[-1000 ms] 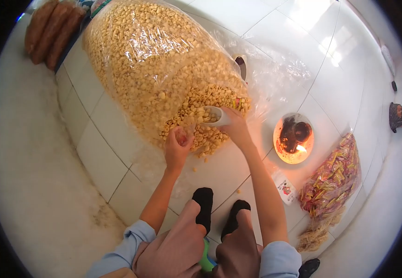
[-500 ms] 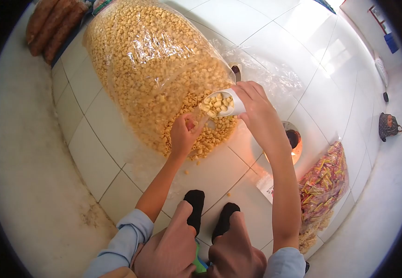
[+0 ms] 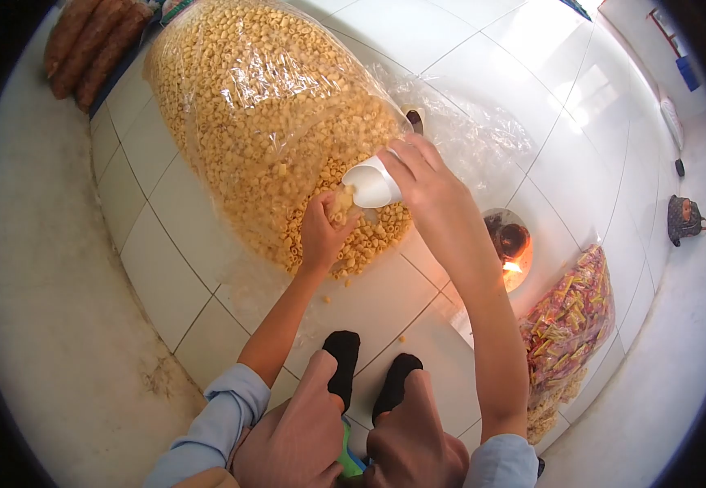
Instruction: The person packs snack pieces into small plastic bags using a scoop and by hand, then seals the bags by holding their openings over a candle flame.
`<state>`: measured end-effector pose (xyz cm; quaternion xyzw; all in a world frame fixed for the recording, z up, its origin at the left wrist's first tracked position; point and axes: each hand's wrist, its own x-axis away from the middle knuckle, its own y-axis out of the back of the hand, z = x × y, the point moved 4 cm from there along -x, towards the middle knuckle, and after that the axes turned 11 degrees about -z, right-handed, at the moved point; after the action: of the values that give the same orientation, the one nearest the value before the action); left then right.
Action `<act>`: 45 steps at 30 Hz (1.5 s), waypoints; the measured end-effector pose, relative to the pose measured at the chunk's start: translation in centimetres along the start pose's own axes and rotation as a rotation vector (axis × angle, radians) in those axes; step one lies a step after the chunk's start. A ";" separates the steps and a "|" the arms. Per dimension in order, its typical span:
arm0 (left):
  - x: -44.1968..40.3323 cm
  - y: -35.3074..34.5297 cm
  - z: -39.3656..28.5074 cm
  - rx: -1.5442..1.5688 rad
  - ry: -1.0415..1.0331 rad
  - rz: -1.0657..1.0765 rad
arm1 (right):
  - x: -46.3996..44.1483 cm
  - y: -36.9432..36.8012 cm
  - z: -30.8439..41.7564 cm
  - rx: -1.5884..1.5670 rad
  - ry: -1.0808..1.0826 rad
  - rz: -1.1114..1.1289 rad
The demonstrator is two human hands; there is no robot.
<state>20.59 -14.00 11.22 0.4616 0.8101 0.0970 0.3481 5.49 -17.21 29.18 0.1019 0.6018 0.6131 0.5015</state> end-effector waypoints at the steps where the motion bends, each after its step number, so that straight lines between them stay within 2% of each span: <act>1: 0.0 0.1 0.0 -0.001 0.000 0.000 | 0.0 -0.1 0.0 -0.001 0.000 0.000; 4: -0.1 0.2 0.0 -0.021 0.008 0.022 | 0.0 -0.4 -0.1 0.034 0.009 -0.011; 6: 0.4 0.0 1.3 0.217 0.444 0.105 | 0.3 -0.6 -1.6 0.037 -0.092 -0.104; 9: 1.0 0.3 3.0 0.331 0.559 0.150 | 3.9 -6.3 -5.7 0.060 -0.182 -0.013; 11: 1.2 0.8 3.2 0.411 0.622 0.142 | 7.3 -10.9 -7.5 -0.071 -0.260 0.176; 12: 1.2 1.0 3.6 0.492 0.690 0.129 | 8.4 -12.3 -7.5 -0.076 -0.261 0.172; 14: 1.1 1.3 4.2 0.529 0.702 0.132 | 10.9 -14.6 -7.5 -0.164 -0.412 0.233; 15: 1.4 1.3 4.5 0.571 0.714 0.140 | 11.4 -15.3 -7.0 -0.170 -0.421 0.239; 16: 1.5 1.5 5.1 0.566 0.720 0.148 | 11.7 -15.7 -6.2 -0.212 -0.398 0.143; 17: 1.6 1.2 5.8 0.791 0.845 0.190 | 11.8 -16.0 -5.7 -0.249 -0.372 0.042; 18: 1.8 0.9 5.9 1.019 0.967 0.232 | 11.9 -16.6 -5.4 -0.249 -0.378 0.042; 19: 1.8 0.9 5.9 1.018 0.968 0.236 | 11.9 -17.3 -5.2 -0.308 -0.394 0.065; 21: 2.1 0.9 5.7 1.203 1.029 0.262 | 11.9 -18.1 -5.1 -0.369 -0.406 0.088; 24: 1.9 1.2 5.6 1.166 1.005 0.291 | 11.9 -18.8 -5.4 -0.445 -0.480 0.129; 25: 1.8 1.3 5.6 1.166 1.005 0.290 | 12.1 -18.8 -5.9 -0.506 -0.581 0.149; 26: 1.7 1.4 5.6 0.999 0.924 0.302 | 12.4 -18.7 -6.5 -0.567 -0.681 0.168; 27: 1.5 1.5 5.5 0.834 0.842 0.311 | 12.4 -18.2 -6.7 -0.565 -0.681 0.169; 28: 1.5 1.4 5.3 0.836 0.842 0.311 | 12.2 -17.3 -7.1 -0.530 -0.625 0.119; 30: 1.1 1.3 4.8 0.442 0.573 0.308 | 11.8 -15.7 -7.7 -0.495 -0.565 0.070; 31: 1.2 1.0 4.9 0.444 0.572 0.304 | 11.5 -14.8 -8.2 -0.483 -0.574 0.036; 33: 1.0 0.7 4.7 0.272 0.373 0.286 | 10.8 -13.1 -8.9 -0.471 -0.581 0.003; 34: 0.9 0.6 4.4 0.273 0.373 0.285 | 10.2 -12.1 -9.0 -0.431 -0.556 -0.024; 36: 0.5 0.9 3.3 0.055 0.107 0.207 | 9.0 -9.9 -8.8 -0.389 -0.531 -0.050; 39: 0.6 0.5 3.3 -0.023 0.077 0.283 | 7.1 -7.2 -7.7 -0.389 -0.550 -0.029; 45: 0.8 0.2 3.0 -0.077 0.059 0.273 | 5.2 -5.3 -5.9 -0.363 -0.386 0.005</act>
<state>22.43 -13.69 8.69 0.5508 0.7454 0.1880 0.3251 1.33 -18.37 20.75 0.1267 0.3749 0.6817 0.6154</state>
